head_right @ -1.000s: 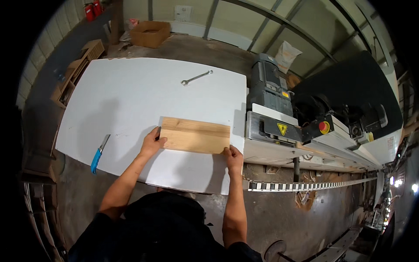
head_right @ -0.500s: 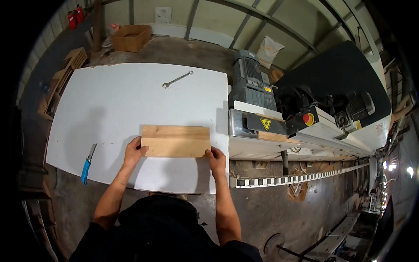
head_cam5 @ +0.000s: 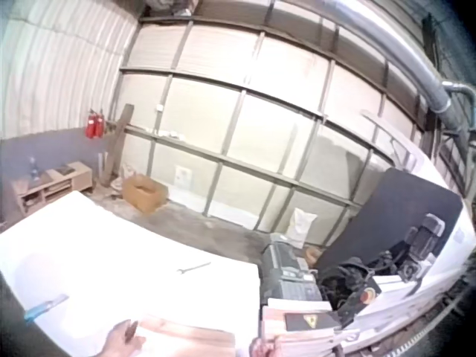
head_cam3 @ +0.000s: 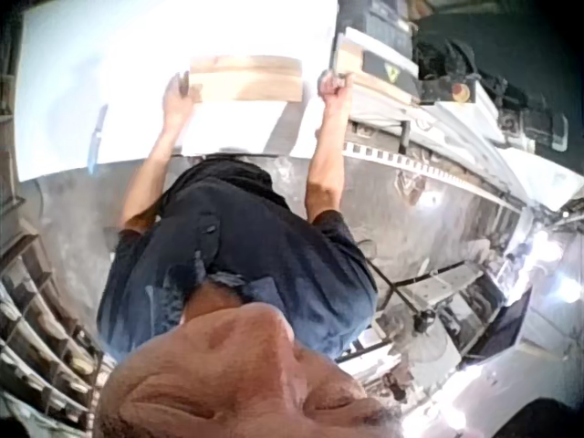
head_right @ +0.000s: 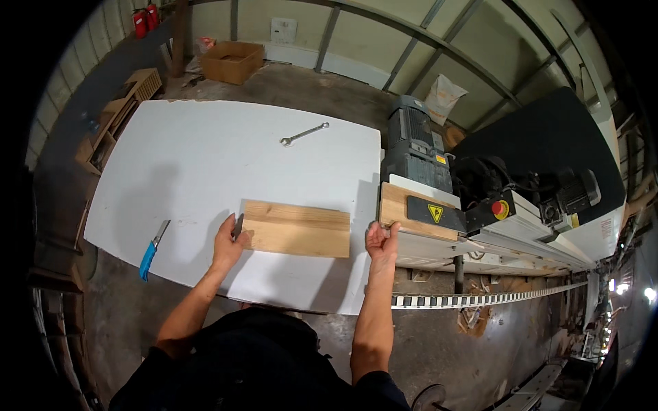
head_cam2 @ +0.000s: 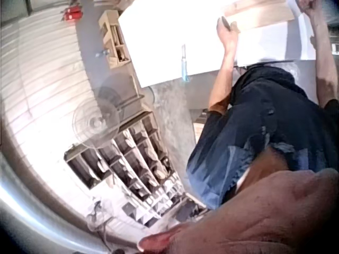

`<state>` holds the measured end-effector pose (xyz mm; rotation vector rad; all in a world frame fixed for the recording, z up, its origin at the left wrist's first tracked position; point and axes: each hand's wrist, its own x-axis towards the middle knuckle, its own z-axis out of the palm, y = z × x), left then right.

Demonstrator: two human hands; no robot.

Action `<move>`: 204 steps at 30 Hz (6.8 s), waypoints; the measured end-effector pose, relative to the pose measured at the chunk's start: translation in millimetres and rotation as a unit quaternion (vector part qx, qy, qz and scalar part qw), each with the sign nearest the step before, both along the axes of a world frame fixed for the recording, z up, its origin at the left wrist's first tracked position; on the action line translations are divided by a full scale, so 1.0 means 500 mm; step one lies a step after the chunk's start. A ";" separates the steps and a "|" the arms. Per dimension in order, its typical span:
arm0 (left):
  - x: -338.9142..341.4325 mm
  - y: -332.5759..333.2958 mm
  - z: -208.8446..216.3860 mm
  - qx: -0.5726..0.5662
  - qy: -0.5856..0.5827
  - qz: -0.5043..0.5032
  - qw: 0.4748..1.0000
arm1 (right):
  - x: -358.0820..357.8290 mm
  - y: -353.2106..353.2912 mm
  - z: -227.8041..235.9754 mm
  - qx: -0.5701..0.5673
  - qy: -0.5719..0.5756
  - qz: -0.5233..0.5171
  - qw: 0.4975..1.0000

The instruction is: The person handles and aligns wood panels on a work surface, using a blue utility knife to trim edges and checking the fit by stacking them together.

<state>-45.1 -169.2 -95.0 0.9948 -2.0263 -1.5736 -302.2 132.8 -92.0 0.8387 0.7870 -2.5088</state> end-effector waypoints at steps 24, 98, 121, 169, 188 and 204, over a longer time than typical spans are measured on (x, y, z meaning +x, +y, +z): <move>-0.035 0.105 0.088 0.364 0.107 -0.101 0.920 | 0.369 -0.210 0.054 0.078 0.139 0.257 0.953; 0.347 0.225 0.009 -0.022 -0.266 0.382 0.885 | 0.563 -0.635 -0.102 0.289 0.884 0.347 0.117; 0.390 0.077 -0.006 -0.029 -0.279 0.383 0.880 | 0.561 -0.636 -0.085 0.268 0.888 0.356 0.111; 0.476 -0.200 -0.024 -0.077 -0.281 0.396 0.871 | 0.563 -0.640 -0.075 0.295 0.873 0.380 0.080; 0.529 -0.053 -0.068 -0.222 -0.063 0.312 0.922 | 0.561 -0.637 -0.068 0.291 0.861 0.414 0.046; 0.632 -0.343 -0.075 -0.174 -0.232 0.331 0.898 | 0.559 -0.635 -0.067 0.303 0.845 0.439 0.027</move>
